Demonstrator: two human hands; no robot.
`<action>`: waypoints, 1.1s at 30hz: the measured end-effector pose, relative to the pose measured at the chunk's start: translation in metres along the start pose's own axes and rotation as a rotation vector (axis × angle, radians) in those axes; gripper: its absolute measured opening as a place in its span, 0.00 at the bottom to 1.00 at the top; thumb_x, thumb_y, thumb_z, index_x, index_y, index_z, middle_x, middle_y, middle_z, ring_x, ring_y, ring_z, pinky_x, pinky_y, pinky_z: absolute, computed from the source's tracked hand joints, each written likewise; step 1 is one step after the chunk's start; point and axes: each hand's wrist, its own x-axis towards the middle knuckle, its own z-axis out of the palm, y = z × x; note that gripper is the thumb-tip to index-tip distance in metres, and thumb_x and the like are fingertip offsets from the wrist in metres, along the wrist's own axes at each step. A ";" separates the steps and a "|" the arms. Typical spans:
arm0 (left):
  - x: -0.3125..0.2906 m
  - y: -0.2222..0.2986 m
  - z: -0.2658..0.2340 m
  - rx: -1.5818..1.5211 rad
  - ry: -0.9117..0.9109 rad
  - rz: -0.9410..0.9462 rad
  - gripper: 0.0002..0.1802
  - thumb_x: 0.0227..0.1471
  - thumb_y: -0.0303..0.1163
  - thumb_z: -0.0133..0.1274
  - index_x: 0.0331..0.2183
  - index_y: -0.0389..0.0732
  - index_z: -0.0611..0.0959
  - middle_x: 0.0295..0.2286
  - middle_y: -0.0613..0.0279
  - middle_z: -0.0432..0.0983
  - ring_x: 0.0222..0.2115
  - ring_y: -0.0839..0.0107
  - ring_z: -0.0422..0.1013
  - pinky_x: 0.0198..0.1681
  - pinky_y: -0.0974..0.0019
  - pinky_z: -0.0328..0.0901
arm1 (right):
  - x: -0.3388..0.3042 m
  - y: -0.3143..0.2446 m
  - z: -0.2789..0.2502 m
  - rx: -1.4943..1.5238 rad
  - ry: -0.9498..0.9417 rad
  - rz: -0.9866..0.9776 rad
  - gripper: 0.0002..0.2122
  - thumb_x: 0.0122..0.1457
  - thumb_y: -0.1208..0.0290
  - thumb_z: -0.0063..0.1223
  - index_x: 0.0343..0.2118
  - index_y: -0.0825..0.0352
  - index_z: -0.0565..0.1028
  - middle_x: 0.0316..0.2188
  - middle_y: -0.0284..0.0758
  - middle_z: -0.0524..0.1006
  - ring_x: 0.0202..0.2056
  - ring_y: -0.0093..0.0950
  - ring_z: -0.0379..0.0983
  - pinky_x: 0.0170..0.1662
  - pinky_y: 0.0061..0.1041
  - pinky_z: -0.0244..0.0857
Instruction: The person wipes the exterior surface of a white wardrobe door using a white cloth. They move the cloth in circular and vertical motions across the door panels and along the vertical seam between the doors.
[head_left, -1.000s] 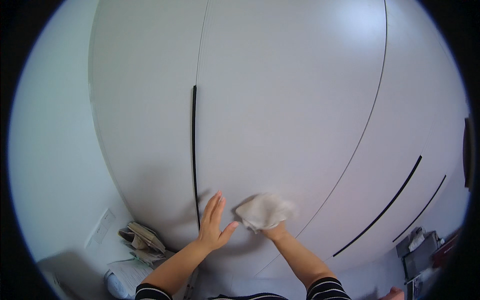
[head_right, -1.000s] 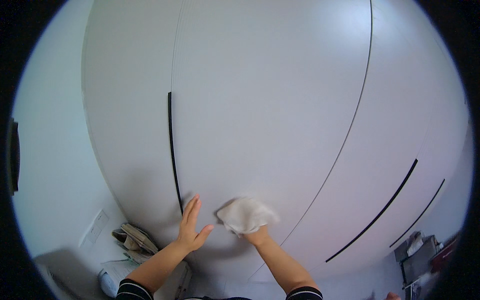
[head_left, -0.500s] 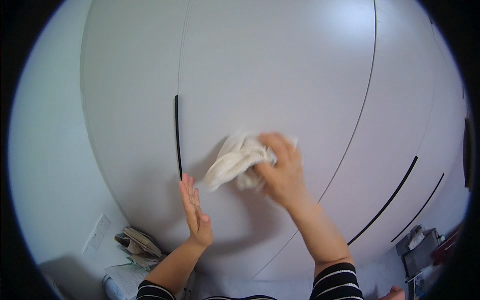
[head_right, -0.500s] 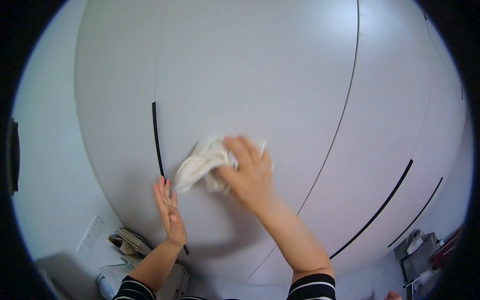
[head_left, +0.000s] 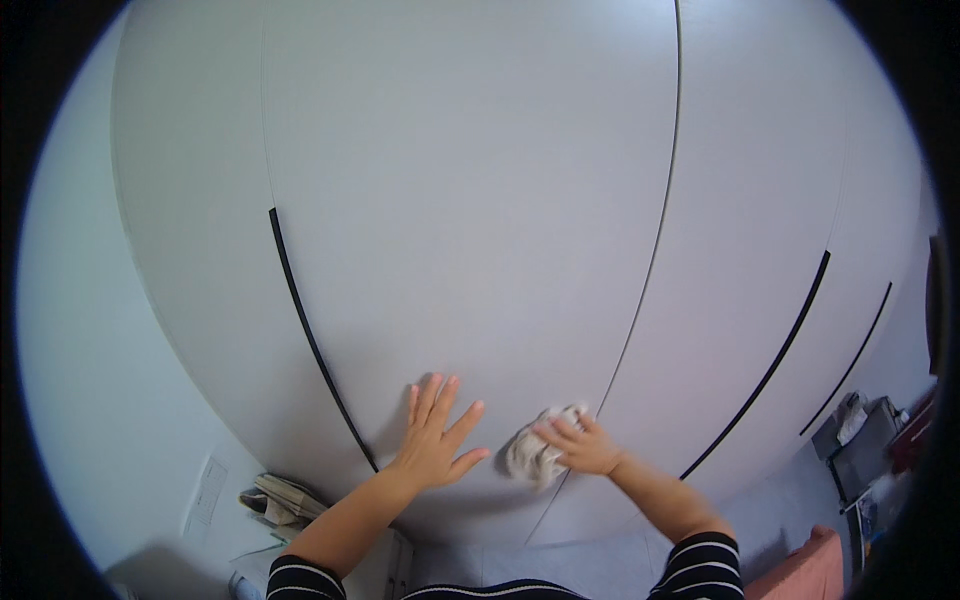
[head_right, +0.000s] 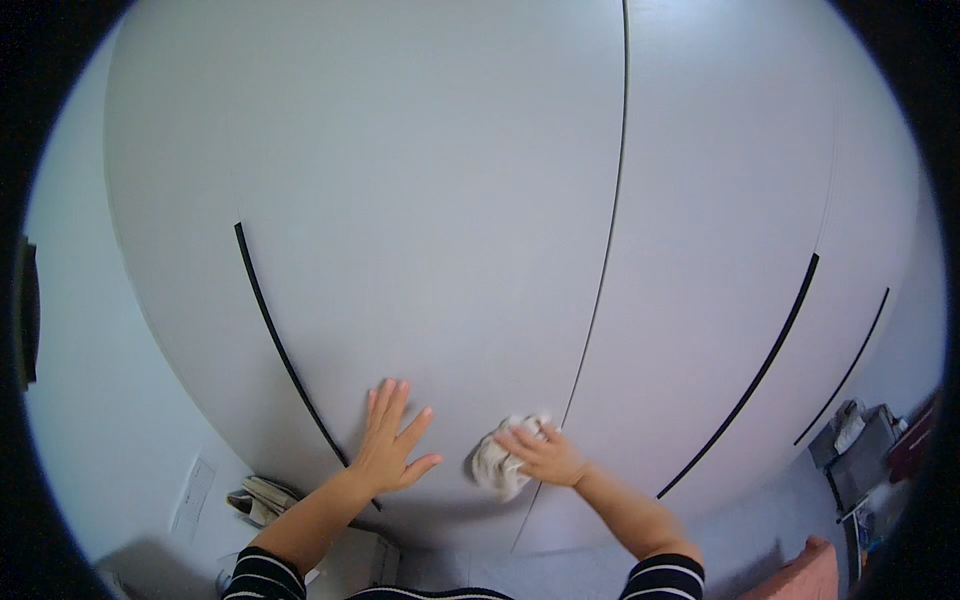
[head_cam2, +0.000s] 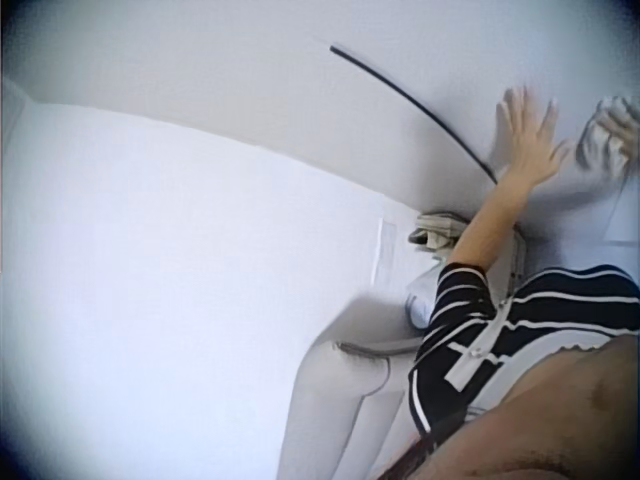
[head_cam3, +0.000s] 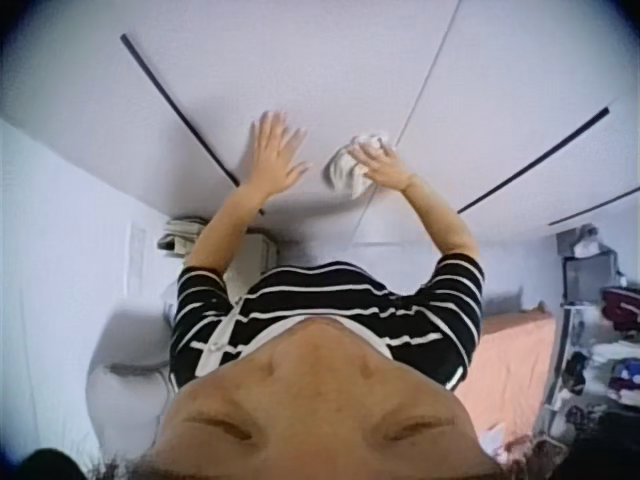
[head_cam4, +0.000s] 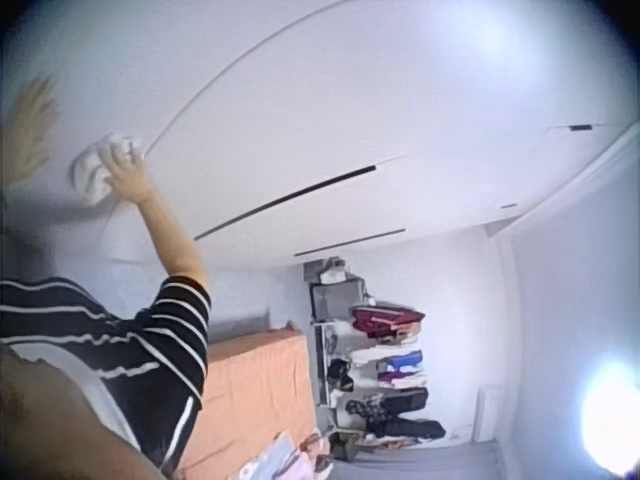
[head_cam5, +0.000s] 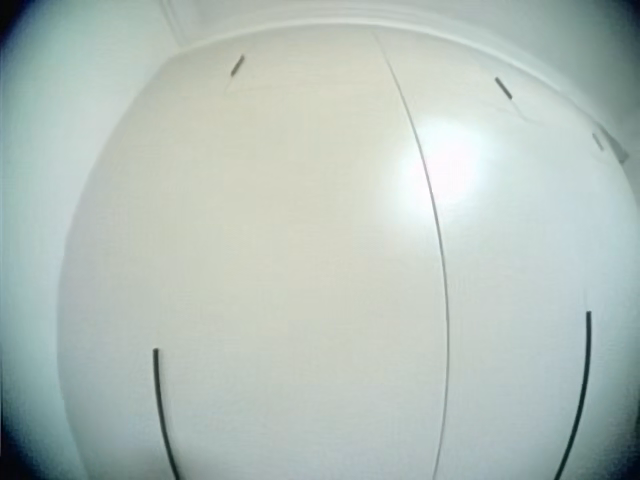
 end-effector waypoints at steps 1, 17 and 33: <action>-0.002 -0.003 0.001 -0.023 0.037 0.003 0.41 0.51 0.52 0.57 0.62 0.48 0.65 0.63 0.37 0.46 0.65 0.38 0.40 0.62 0.32 0.37 | 0.005 0.016 -0.017 -0.034 -0.046 0.024 0.22 0.54 0.53 0.49 0.51 0.54 0.75 0.63 0.25 0.63 0.65 0.34 0.52 0.63 0.53 0.47; -0.002 -0.029 -0.036 -0.142 0.490 0.031 0.46 0.51 0.48 0.59 0.64 0.42 0.57 0.62 0.33 0.44 0.61 0.34 0.48 0.61 0.38 0.46 | 0.285 0.055 -0.085 -0.043 0.523 0.201 0.21 0.46 0.52 0.58 0.44 0.50 0.78 0.61 0.43 0.61 0.64 0.50 0.51 0.59 0.66 0.43; 0.081 -0.218 -0.266 -0.518 0.912 -0.024 0.29 0.53 0.37 0.58 0.54 0.40 0.70 0.52 0.50 0.64 0.51 0.60 0.65 0.51 0.56 0.66 | 0.383 0.062 -0.180 0.160 0.684 0.100 0.28 0.51 0.61 0.59 0.58 0.52 0.69 0.65 0.44 0.55 0.65 0.48 0.47 0.64 0.52 0.40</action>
